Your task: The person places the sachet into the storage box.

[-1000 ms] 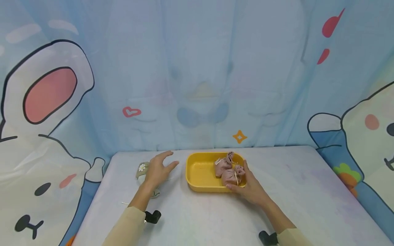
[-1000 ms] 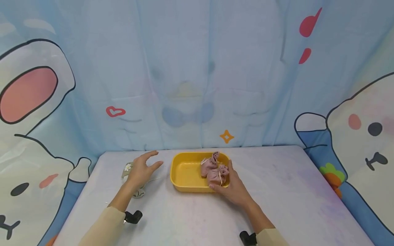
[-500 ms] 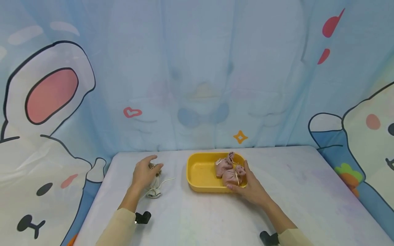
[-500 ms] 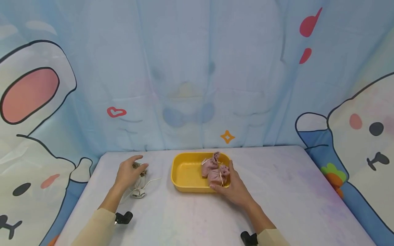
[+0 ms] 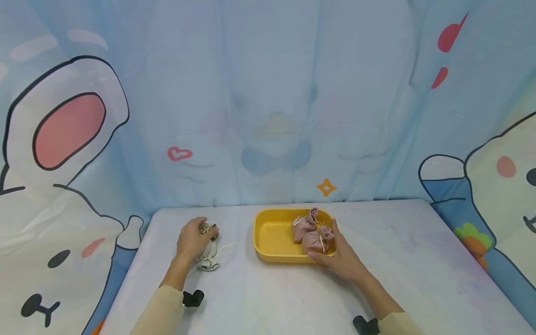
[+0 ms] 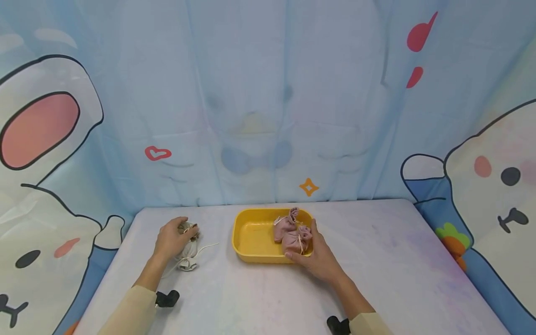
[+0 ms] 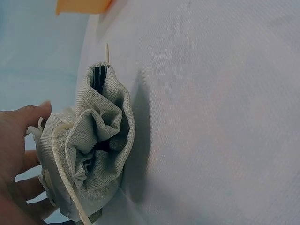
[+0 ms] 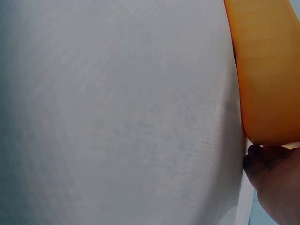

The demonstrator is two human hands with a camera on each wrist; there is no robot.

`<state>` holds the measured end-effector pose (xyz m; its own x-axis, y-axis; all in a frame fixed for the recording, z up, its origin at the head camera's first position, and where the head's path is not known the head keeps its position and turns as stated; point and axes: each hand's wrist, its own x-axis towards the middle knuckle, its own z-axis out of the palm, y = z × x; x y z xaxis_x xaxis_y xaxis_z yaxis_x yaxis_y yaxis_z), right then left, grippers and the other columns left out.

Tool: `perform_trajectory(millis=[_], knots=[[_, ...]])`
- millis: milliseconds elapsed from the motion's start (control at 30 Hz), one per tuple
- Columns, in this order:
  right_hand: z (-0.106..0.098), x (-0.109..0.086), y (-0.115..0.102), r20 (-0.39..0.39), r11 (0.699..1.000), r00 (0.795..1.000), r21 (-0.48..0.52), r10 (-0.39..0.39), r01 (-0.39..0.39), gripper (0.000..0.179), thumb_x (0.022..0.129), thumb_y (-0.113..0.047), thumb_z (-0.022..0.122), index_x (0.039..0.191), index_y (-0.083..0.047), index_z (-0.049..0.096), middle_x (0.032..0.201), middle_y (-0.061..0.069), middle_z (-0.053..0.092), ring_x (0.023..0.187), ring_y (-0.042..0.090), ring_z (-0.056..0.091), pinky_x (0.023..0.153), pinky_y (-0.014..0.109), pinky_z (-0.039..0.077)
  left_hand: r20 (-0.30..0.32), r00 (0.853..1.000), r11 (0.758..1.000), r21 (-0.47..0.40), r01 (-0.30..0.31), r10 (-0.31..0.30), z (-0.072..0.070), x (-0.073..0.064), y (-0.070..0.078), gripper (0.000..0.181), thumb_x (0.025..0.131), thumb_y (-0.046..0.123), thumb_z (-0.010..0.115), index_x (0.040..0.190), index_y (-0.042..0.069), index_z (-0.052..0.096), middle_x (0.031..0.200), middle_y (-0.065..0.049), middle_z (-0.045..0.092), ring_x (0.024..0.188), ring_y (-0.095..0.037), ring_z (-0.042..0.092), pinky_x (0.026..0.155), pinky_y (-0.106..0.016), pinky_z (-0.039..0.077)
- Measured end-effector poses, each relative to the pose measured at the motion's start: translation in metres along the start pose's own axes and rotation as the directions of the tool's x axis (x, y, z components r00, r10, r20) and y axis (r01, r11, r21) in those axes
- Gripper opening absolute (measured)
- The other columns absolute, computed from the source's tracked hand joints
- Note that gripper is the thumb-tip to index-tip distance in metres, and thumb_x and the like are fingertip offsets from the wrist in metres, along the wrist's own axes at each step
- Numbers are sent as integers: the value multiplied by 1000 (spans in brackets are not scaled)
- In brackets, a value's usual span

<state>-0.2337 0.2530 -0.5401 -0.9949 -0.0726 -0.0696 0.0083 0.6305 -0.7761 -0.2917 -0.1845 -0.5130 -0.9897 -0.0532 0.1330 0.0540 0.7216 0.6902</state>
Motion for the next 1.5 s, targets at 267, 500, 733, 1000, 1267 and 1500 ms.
perform_trajectory(millis=[267, 500, 733, 1000, 1267, 1500], knots=[[0, -1, -2, -6, 1000, 1000, 4, 0, 0, 134, 85, -65, 77, 165, -17, -19, 174, 22, 1, 159, 48, 8, 123, 69, 17, 26, 998, 998, 29, 63, -64, 0, 3, -1, 72, 92, 40, 79, 148, 1, 55, 149, -25, 57, 137, -47, 53, 109, -64, 44], [1, -1, -1, -10, 1000, 1000, 1, -13, 13, 135, 84, -66, 77, 165, -17, -19, 174, 22, 1, 159, 48, 8, 123, 68, 18, 46, 996, 995, 55, 79, -82, -1, 6, -1, 70, 92, 35, 80, 147, 1, 54, 146, -25, 58, 134, -46, 55, 105, -63, 46], [0, 0, 0, -13, 1000, 1000, -2, -14, 13, 134, 84, -66, 77, 165, -18, -19, 174, 22, 2, 159, 48, 8, 122, 69, 18, 82, 993, 993, 80, 83, -90, -3, 7, 3, 68, 95, 35, 77, 150, 3, 53, 152, -23, 54, 141, -46, 49, 110, -64, 43], [-2, 1, 0, -9, 1000, 1000, 3, -19, 19, 134, 84, -65, 77, 165, -18, -19, 174, 22, 2, 159, 48, 9, 123, 69, 18, 172, 981, 991, 111, 76, -94, -6, 9, 6, 73, 95, 32, 75, 153, -1, 47, 159, -26, 44, 145, -49, 43, 115, -65, 38], [-1, 0, 0, -4, 1000, 1000, 5, -9, 9, 134, 84, -66, 77, 165, -19, -19, 174, 22, 3, 159, 47, 9, 123, 68, 19, 138, 982, 987, 120, 109, -125, -5, 10, 9, 67, 96, 31, 75, 151, 1, 51, 152, -25, 52, 142, -47, 47, 111, -65, 42], [1, 0, 2, -7, 1000, 1000, 5, -3, 3, 134, 84, -66, 77, 165, -19, -19, 174, 22, 2, 159, 47, 9, 123, 68, 19, 49, 997, 988, 146, 54, -61, 0, 11, 5, 55, 95, 27, 77, 141, 2, 62, 136, -24, 65, 128, -47, 59, 99, -61, 51]])
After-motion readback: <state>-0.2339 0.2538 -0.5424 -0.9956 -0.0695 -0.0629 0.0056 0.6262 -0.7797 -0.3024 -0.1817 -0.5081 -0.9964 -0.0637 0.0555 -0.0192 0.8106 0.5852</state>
